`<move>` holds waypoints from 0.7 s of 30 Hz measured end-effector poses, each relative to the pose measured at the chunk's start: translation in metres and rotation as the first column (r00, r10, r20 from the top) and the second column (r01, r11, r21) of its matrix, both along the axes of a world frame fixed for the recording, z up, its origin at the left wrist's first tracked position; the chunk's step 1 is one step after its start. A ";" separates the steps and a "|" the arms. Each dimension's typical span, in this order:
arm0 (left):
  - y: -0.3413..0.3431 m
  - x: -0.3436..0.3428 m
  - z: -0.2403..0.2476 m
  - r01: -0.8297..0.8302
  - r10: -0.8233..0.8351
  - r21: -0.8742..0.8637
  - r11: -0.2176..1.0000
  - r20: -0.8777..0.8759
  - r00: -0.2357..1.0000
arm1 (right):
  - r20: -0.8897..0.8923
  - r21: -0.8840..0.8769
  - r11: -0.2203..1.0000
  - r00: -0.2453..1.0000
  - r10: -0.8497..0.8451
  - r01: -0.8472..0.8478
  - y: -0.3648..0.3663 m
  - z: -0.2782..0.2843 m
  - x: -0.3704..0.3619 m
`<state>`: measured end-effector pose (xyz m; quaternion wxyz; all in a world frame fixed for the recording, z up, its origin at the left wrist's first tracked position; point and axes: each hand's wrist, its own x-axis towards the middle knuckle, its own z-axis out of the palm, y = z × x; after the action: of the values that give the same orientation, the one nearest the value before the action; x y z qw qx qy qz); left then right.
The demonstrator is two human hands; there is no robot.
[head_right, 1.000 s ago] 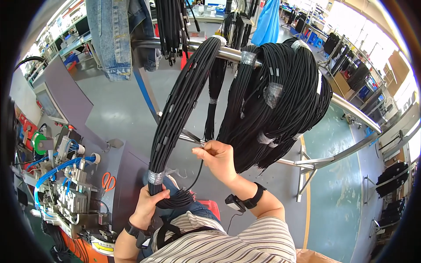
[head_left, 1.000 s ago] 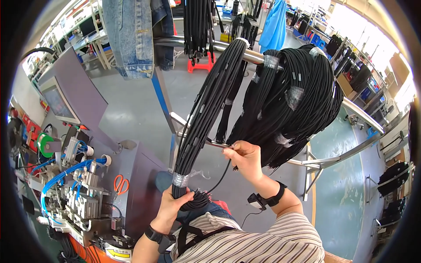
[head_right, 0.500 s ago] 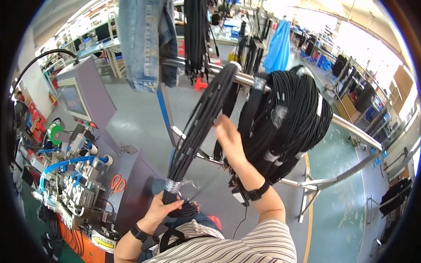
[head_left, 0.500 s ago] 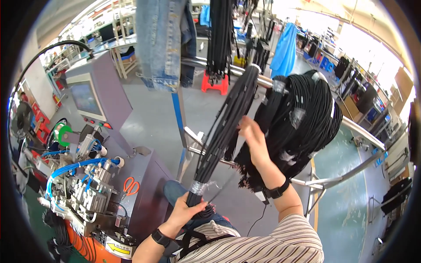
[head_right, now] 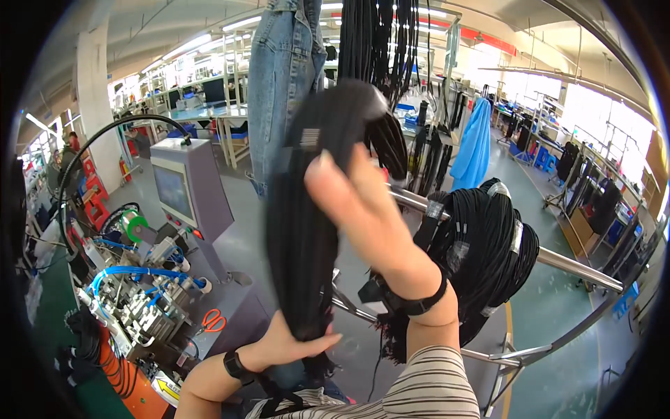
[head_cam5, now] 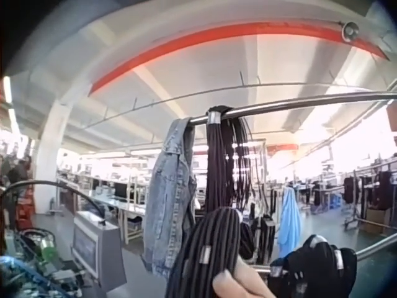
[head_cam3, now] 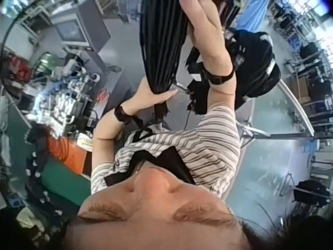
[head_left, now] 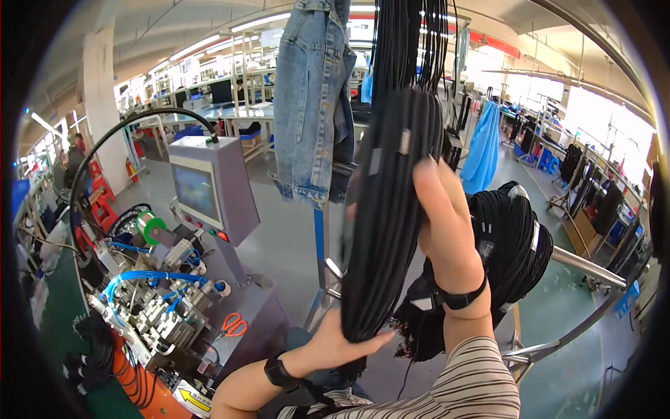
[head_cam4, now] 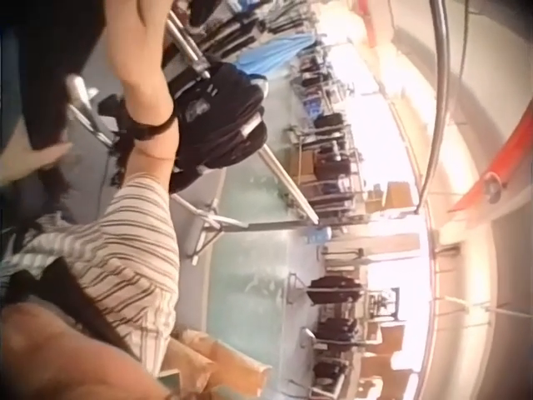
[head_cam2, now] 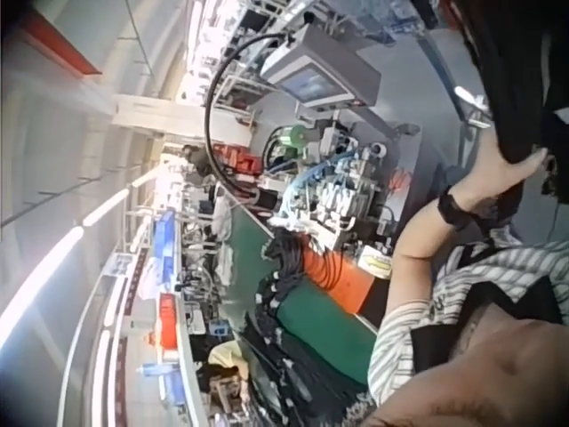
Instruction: The person inserts the ends of wires into a machine, removes a bundle of cables from a rack, and then inserts the ends of the wires from the bundle into the machine one by one.
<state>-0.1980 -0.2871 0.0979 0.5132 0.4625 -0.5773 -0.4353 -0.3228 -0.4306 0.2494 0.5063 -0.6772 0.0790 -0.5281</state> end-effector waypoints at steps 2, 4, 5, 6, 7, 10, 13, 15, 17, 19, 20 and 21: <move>0.029 0.018 0.001 -0.022 0.008 -0.195 0.981 -0.071 0.997 | 0.243 -0.508 0.838 0.967 -0.084 0.200 -0.002 0.005 -0.004; 0.080 0.075 0.023 0.042 -0.043 -0.028 0.999 -0.027 0.999 | 0.383 -0.675 0.659 0.921 -0.069 0.330 -0.020 -0.012 -0.007; 0.106 0.089 0.040 0.003 -0.003 -0.033 0.999 -0.012 1.000 | 0.408 -0.662 0.436 0.781 -0.472 0.610 -0.052 -0.038 -0.007; 0.131 0.101 0.059 0.006 -0.050 -0.317 0.948 -0.132 0.990 | 0.423 -0.639 0.119 0.477 -0.770 0.760 -0.088 -0.063 -0.004; 0.135 0.118 0.072 0.014 -0.178 -0.578 0.816 -0.228 0.957 | 0.298 -0.664 0.194 0.494 -0.817 0.722 -0.135 -0.087 -0.013; 0.197 0.121 0.083 -0.291 -0.066 -0.755 0.588 -0.404 0.913 | 0.166 -0.828 0.182 0.542 -0.824 0.530 -0.193 -0.118 -0.009; 0.264 0.128 0.120 -0.322 0.207 -0.781 0.535 -0.248 0.946 | 0.099 -0.859 0.263 0.647 -0.756 0.439 -0.166 -0.097 0.050; 0.317 0.134 0.146 -0.298 0.337 -0.778 0.554 -0.118 0.934 | 0.063 -0.867 0.328 0.734 -0.676 0.376 -0.118 -0.075 0.067; 0.367 0.124 0.180 -0.578 0.629 -0.743 0.337 -0.278 0.726 | -0.061 -0.870 0.435 0.824 -0.563 0.232 -0.062 -0.050 0.077; 0.396 0.124 0.207 -0.681 0.815 -0.710 0.178 -0.281 0.506 | -0.297 -0.831 0.555 0.882 -0.367 -0.049 -0.011 -0.031 0.099; 0.407 0.132 0.211 -0.410 0.996 -0.912 0.028 -0.007 0.084 | -0.448 -0.762 0.608 0.860 -0.246 -0.223 0.017 -0.026 0.110; 0.418 0.137 0.214 -0.065 0.896 -0.994 0.092 0.111 -0.430 | -0.637 -0.539 0.698 0.771 0.030 -0.472 0.039 -0.025 0.125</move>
<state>-0.0607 0.1313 0.3114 0.2682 0.6199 -0.4309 0.5984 -0.1980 -0.3912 0.2240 0.2476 -0.9443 -0.0644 -0.2069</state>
